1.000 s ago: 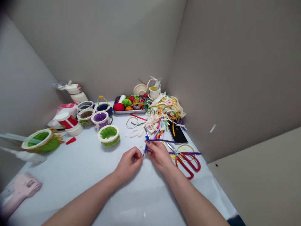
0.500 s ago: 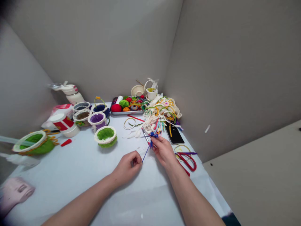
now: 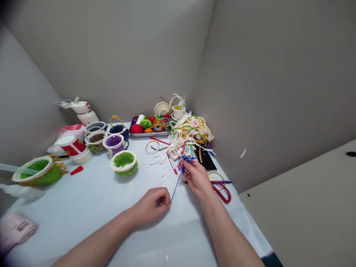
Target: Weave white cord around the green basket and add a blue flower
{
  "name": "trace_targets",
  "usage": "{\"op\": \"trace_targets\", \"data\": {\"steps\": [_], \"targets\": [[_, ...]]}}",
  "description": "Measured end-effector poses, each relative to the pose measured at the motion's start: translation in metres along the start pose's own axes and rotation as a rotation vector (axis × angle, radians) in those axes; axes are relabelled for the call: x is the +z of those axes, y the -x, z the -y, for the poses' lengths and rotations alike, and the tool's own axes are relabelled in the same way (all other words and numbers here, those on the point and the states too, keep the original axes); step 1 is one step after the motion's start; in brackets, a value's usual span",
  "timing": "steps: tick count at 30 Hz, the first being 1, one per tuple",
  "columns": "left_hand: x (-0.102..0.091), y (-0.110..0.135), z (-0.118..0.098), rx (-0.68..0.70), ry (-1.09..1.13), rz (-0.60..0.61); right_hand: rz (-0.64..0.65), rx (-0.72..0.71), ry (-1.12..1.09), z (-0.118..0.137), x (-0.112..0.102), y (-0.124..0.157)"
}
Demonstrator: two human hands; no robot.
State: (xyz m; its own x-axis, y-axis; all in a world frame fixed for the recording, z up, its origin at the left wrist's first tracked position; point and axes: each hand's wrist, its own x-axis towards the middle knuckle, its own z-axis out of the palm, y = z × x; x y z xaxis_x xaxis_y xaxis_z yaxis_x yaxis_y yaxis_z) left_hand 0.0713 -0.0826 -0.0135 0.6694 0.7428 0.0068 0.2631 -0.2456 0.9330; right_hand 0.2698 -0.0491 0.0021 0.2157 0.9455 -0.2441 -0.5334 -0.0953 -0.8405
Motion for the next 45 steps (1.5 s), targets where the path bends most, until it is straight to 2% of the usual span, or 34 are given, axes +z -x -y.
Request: {"op": "trace_targets", "data": {"steps": [10, 14, 17, 22, 26, 29, 33, 34, 36, 38, 39, 42, 45], "targets": [[-0.001, 0.003, -0.001, 0.004, -0.001, 0.163, -0.012, 0.002, -0.059, 0.011, -0.004, 0.0], [-0.001, 0.003, -0.001, 0.023, -0.012, 0.181, -0.008, 0.025, -0.058, 0.017, -0.005, 0.002], [-0.001, 0.002, 0.0, 0.03, -0.036, 0.132, -0.007, 0.025, -0.075, 0.021, -0.008, 0.002], [-0.001, -0.001, 0.004, -0.016, 0.001, -0.037, -0.018, -0.003, -0.075, 0.029, -0.012, 0.001], [-0.004, -0.006, 0.006, -0.033, -0.049, -0.076, -0.035, -0.034, -0.075, 0.032, -0.007, 0.005], [-0.014, -0.004, 0.002, -0.025, -0.102, -0.012, -0.005, -0.117, -0.017, 0.037, -0.001, 0.012], [-0.044, 0.0, -0.008, -0.03, -0.139, 0.155, 0.005, -0.243, 0.085, 0.05, 0.01, 0.025], [-0.052, 0.0, -0.013, -0.041, -0.152, 0.163, 0.01, -0.259, 0.107, 0.053, 0.013, 0.028], [-0.063, -0.003, -0.025, -0.071, -0.161, 0.052, 0.035, -0.256, 0.142, 0.057, 0.02, 0.035], [-0.065, -0.008, -0.042, -0.118, -0.08, -0.138, 0.066, -0.231, 0.179, 0.056, 0.028, 0.04], [-0.063, -0.01, -0.051, -0.12, 0.026, -0.18, 0.081, -0.225, 0.201, 0.054, 0.031, 0.042], [-0.046, -0.016, -0.074, -0.115, 0.434, -0.095, 0.141, -0.225, 0.261, 0.046, 0.038, 0.047], [-0.029, -0.015, -0.081, -0.141, 0.587, -0.044, 0.187, -0.214, 0.289, 0.037, 0.041, 0.048]]}}
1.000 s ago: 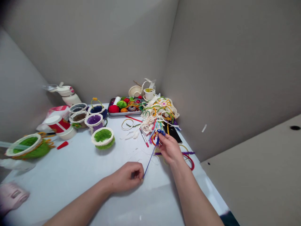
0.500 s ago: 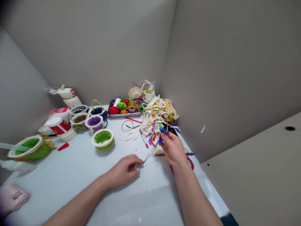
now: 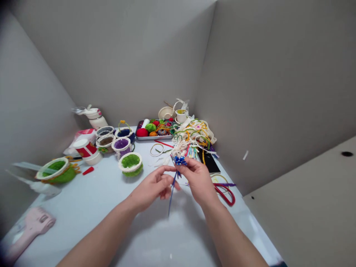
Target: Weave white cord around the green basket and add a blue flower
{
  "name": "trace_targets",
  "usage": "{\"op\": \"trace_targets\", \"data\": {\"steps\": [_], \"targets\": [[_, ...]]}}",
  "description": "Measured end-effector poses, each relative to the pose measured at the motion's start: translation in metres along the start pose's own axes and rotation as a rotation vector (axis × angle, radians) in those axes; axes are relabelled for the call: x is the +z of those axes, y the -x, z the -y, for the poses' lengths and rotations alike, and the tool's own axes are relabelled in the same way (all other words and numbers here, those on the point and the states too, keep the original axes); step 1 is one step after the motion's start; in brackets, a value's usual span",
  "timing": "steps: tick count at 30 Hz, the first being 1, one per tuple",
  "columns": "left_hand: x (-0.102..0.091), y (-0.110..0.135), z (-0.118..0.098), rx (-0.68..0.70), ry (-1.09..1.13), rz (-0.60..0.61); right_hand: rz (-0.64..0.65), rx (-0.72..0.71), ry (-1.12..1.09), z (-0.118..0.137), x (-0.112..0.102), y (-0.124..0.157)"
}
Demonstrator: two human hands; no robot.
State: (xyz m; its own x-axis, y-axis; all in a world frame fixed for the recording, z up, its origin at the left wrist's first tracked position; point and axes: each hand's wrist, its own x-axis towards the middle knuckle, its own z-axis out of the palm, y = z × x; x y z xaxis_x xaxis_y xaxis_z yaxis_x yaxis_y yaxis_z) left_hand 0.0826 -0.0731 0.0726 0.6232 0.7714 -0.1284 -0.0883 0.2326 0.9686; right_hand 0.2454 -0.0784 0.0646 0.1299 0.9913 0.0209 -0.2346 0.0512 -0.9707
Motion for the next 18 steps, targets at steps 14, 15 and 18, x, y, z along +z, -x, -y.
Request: {"op": "trace_targets", "data": {"steps": [14, 15, 18], "targets": [[-0.035, -0.017, 0.051, 0.111, 0.265, -0.46, 0.272, 0.113, 0.02, -0.041, 0.004, -0.003], [-0.037, -0.018, 0.053, 0.098, 0.296, -0.448, 0.274, 0.123, 0.024, -0.044, 0.005, -0.003], [-0.04, -0.02, 0.059, 0.07, 0.373, -0.409, 0.262, 0.149, 0.053, -0.051, 0.006, -0.005]]}}
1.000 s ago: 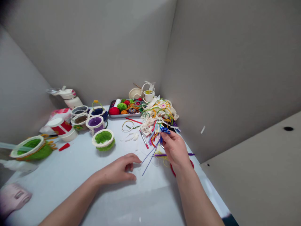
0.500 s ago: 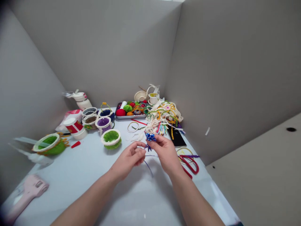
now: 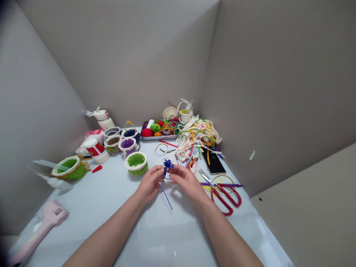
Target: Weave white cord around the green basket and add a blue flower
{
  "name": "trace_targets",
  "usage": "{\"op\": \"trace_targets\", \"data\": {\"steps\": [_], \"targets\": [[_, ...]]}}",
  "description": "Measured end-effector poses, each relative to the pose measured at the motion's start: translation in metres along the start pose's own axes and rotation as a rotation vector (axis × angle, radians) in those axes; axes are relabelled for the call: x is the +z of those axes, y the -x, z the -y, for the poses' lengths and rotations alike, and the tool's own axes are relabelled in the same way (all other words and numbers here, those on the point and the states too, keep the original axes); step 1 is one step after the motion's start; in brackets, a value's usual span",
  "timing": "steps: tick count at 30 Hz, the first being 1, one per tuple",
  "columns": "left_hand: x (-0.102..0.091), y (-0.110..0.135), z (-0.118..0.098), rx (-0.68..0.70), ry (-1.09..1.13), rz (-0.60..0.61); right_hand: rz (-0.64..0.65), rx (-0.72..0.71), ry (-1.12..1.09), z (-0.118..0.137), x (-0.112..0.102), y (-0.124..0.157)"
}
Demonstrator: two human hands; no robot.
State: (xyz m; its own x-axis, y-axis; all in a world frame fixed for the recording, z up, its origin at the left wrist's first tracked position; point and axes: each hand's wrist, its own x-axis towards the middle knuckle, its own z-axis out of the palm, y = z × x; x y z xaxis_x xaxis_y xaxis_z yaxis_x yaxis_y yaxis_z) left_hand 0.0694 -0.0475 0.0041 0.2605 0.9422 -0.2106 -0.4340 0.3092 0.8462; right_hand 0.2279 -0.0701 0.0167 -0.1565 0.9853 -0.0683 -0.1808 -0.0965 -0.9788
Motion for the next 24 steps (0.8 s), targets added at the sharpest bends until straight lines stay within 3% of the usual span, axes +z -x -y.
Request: {"op": "trace_targets", "data": {"steps": [5, 9, 16, 24], "targets": [[-0.002, -0.001, 0.007, -0.103, 0.13, 0.088, -0.069, 0.013, 0.044, -0.009, -0.003, -0.004], [-0.001, 0.002, 0.011, -0.146, 0.139, 0.108, -0.023, 0.01, 0.147, -0.008, -0.004, -0.003], [0.006, 0.006, 0.015, 0.054, 0.0, -0.096, -0.107, -0.047, 0.166, -0.007, 0.002, -0.003], [0.008, 0.007, 0.019, 0.083, -0.098, -0.106, -0.144, -0.006, 0.211, -0.007, 0.003, -0.003]]}}
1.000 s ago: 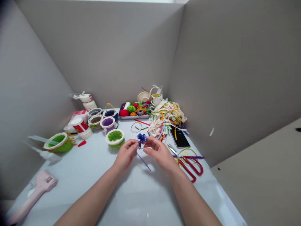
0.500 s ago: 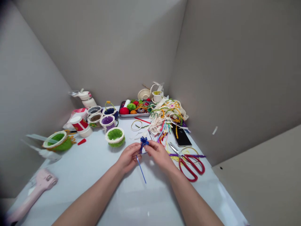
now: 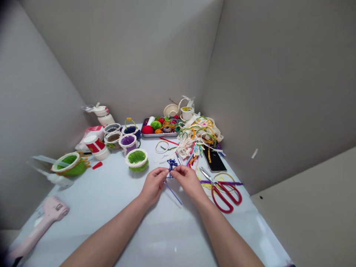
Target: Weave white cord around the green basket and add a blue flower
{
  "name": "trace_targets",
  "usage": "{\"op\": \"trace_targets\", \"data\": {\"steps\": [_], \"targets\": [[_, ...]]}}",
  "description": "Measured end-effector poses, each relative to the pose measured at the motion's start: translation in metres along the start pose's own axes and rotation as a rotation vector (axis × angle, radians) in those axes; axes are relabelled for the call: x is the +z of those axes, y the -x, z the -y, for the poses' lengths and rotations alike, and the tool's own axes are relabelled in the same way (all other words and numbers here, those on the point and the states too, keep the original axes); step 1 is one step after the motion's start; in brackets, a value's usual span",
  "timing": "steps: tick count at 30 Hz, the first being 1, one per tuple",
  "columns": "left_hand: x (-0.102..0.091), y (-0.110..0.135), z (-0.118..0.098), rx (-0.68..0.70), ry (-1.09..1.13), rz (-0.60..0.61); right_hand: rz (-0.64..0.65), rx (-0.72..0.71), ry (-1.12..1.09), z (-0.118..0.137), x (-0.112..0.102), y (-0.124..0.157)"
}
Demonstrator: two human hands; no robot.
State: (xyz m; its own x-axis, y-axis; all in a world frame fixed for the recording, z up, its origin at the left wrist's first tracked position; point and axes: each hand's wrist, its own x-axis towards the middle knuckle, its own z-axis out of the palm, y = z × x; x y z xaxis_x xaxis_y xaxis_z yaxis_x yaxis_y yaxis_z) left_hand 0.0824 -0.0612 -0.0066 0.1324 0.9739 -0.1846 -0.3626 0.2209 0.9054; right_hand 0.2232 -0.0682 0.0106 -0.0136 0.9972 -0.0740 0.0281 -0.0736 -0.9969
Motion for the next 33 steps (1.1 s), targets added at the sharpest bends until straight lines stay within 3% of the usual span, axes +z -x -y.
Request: {"op": "trace_targets", "data": {"steps": [9, 19, 33], "targets": [[-0.0071, -0.0059, 0.0011, 0.141, -0.268, -0.029, 0.052, -0.008, 0.065, 0.0006, -0.0063, -0.0005], [-0.0055, -0.0015, -0.0026, 0.236, -0.467, -0.116, 0.0, -0.091, 0.203, 0.001, -0.0061, 0.0009], [-0.0072, -0.0044, -0.0016, 0.216, -0.403, -0.019, 0.01, -0.068, 0.149, 0.0013, -0.0067, -0.0002]]}}
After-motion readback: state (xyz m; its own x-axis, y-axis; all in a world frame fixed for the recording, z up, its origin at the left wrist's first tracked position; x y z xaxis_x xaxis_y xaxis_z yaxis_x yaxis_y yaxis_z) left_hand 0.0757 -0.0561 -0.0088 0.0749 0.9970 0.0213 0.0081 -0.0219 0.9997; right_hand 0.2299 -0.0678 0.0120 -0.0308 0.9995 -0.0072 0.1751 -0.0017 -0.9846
